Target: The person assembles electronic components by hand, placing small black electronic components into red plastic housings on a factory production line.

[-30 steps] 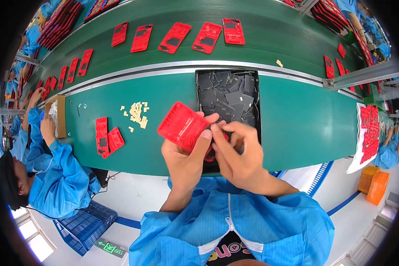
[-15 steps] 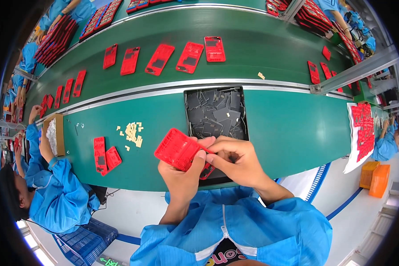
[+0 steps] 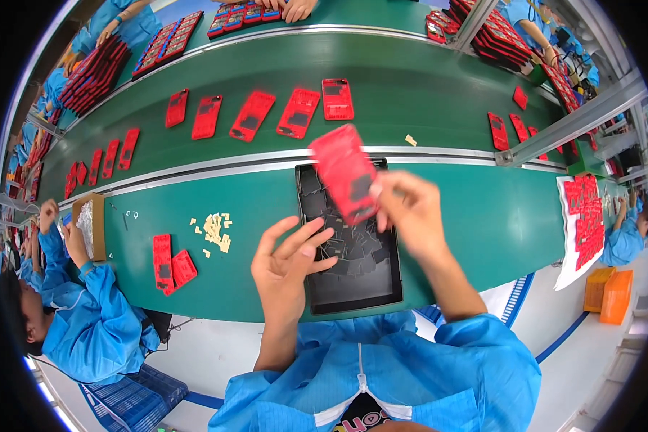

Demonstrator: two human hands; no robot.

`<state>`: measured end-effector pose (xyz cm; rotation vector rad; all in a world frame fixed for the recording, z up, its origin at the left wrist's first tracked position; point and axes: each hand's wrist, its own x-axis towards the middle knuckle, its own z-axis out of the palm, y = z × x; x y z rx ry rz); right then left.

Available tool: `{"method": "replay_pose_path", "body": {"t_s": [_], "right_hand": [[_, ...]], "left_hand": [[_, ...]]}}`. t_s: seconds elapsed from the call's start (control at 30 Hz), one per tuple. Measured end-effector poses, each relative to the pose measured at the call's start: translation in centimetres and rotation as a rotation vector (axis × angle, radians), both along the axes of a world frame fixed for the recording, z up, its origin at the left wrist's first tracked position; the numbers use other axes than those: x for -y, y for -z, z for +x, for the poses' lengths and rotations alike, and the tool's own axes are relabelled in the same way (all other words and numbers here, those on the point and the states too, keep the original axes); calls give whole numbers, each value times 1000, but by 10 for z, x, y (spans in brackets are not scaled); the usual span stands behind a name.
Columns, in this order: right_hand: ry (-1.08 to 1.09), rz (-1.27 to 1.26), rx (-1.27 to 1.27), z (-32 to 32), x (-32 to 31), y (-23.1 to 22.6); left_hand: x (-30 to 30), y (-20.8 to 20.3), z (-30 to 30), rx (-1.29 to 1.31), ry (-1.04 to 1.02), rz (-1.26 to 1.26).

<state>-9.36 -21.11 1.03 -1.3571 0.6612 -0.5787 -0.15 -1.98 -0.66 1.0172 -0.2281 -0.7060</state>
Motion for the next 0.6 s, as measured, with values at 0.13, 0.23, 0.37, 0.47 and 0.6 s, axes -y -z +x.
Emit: {"method": "replay_pose_path", "body": {"t_s": [0.13,0.23,0.37,0.47,0.6], "right_hand": [[226,-215,-56,32,104,42],[297,-311,-170,54,152,64],[332,-332,-298,69,179,77],[301,-293,-242,72,175,74],[-41,-144,80,52,129,42]], "left_hand": [[-2,2,2,51,-14,37],[-2,4,0,72,-18,50],[0,12,0,104,-31,69],[-3,18,4,117,-49,90],[-2,16,9,194,-16,158]]}}
